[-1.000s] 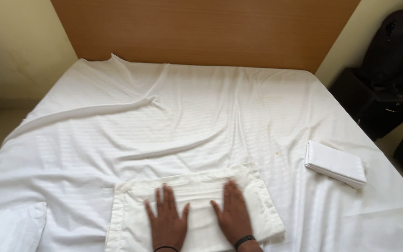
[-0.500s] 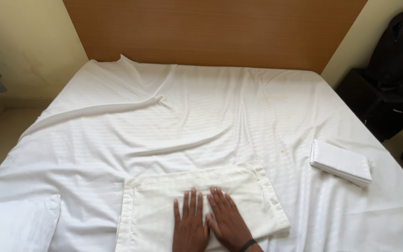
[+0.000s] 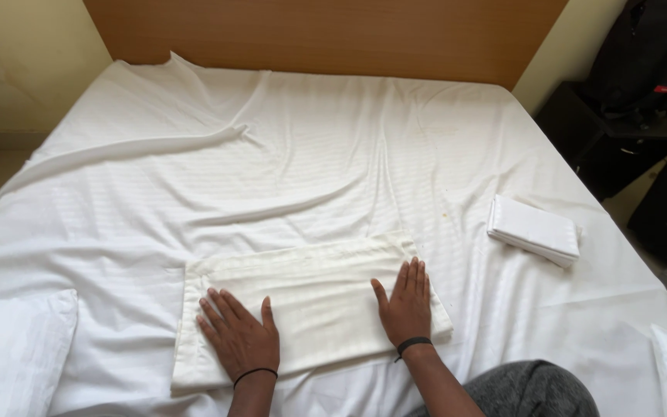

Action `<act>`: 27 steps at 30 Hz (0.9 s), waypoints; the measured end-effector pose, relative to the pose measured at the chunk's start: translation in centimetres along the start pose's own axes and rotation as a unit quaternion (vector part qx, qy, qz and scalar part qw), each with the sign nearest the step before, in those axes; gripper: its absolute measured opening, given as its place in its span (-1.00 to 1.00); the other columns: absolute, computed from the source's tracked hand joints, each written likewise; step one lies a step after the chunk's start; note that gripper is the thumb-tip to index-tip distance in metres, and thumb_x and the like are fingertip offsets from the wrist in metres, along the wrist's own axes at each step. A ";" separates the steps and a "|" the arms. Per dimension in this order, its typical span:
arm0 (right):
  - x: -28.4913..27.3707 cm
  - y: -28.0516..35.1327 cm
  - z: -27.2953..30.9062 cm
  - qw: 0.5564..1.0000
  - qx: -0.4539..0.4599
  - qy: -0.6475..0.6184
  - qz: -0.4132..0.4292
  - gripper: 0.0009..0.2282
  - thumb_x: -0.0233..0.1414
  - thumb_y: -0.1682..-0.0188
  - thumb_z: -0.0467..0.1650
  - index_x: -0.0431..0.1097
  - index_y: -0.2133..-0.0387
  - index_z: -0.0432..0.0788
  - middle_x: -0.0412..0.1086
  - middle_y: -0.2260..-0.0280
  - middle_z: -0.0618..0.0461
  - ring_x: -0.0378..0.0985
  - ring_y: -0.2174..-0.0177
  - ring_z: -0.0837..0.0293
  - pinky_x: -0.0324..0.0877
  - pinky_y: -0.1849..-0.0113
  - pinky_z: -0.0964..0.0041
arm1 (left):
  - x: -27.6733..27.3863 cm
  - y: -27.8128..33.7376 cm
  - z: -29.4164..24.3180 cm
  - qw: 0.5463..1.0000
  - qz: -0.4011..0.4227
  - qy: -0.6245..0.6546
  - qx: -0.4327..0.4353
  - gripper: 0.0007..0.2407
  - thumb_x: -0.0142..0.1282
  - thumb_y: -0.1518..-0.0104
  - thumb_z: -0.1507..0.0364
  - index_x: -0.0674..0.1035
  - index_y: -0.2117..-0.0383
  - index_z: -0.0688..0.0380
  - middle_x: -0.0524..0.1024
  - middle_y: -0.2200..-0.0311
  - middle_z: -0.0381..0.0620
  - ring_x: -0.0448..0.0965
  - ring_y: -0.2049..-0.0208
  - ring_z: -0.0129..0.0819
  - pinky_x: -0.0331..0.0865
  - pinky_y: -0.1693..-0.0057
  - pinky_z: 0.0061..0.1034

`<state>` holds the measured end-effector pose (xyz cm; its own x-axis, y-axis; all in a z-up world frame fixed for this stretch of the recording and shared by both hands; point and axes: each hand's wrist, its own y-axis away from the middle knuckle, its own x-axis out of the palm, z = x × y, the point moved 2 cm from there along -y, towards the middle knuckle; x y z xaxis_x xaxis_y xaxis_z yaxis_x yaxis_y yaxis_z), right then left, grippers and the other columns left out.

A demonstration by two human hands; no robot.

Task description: The person folds a white bed sheet on a bed. They repeatedly fold the sheet in half, smooth it out, and fold it again into a smaller rectangular shape.

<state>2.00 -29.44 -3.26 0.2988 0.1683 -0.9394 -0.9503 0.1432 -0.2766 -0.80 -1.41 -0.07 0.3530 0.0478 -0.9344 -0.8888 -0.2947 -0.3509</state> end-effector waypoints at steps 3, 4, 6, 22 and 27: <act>-2.1 1.3 3.0 0.994 -0.062 -0.089 -0.028 -0.26 -0.26 -0.12 0.02 -0.07 -0.34 -0.36 -0.12 -0.38 -0.28 -0.20 -0.39 -0.06 -0.20 -0.33 0.11 | -0.1 1.2 -1.8 0.985 -0.058 0.149 0.069 -0.33 -0.34 -0.32 0.01 0.13 -0.35 0.42 0.05 -0.42 0.22 -0.03 -0.46 0.03 -0.21 -0.49 -0.10; -3.0 1.7 4.5 0.981 -0.124 -0.147 -0.036 -0.29 -0.26 -0.14 0.00 -0.03 -0.35 -0.35 -0.09 -0.39 -0.26 -0.17 -0.40 -0.05 -0.18 -0.35 0.12 | -0.4 1.6 -2.7 0.961 -0.081 0.233 0.129 -0.34 -0.35 -0.34 0.04 0.12 -0.36 0.44 0.03 -0.43 0.25 -0.05 -0.47 0.05 -0.21 -0.50 -0.10; -4.6 3.1 7.1 0.969 -0.185 -0.163 0.002 -0.34 -0.30 -0.17 -0.05 -0.02 -0.36 -0.32 -0.09 -0.41 -0.22 -0.17 -0.41 -0.03 -0.21 -0.36 0.09 | 0.3 3.5 -5.0 0.956 -0.048 0.226 0.179 -0.37 -0.36 -0.33 0.08 0.10 -0.37 0.39 0.01 -0.43 0.21 -0.09 -0.47 0.00 -0.24 -0.49 -0.11; 0.4 -0.2 0.4 0.995 -0.025 0.074 0.059 -0.28 -0.48 -0.12 0.06 -0.23 -0.40 -0.16 -0.32 -0.43 -0.08 -0.39 -0.39 0.01 -0.36 -0.32 0.07 | 2.0 0.6 -0.6 0.995 0.059 -0.031 0.069 -0.33 -0.47 -0.30 -0.03 0.05 -0.39 0.26 -0.05 -0.45 0.04 -0.13 -0.46 -0.15 -0.32 -0.46 -0.07; 0.4 -1.2 -4.3 0.993 0.022 0.088 0.082 -0.20 -0.37 -0.05 0.13 -0.19 -0.39 -0.19 -0.27 -0.41 -0.14 -0.31 -0.38 -0.02 -0.25 -0.30 0.02 | 3.5 -2.6 3.5 0.989 0.124 -0.053 0.061 -0.28 -0.42 -0.25 -0.12 0.07 -0.41 0.16 -0.06 -0.47 -0.04 -0.14 -0.46 -0.17 -0.26 -0.44 0.03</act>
<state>2.86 -33.79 -4.18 0.1172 0.0213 -0.9929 -0.9789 0.1710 -0.1119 1.74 2.89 -2.65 0.0932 0.0899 -0.9916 -0.9750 -0.1934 -0.1091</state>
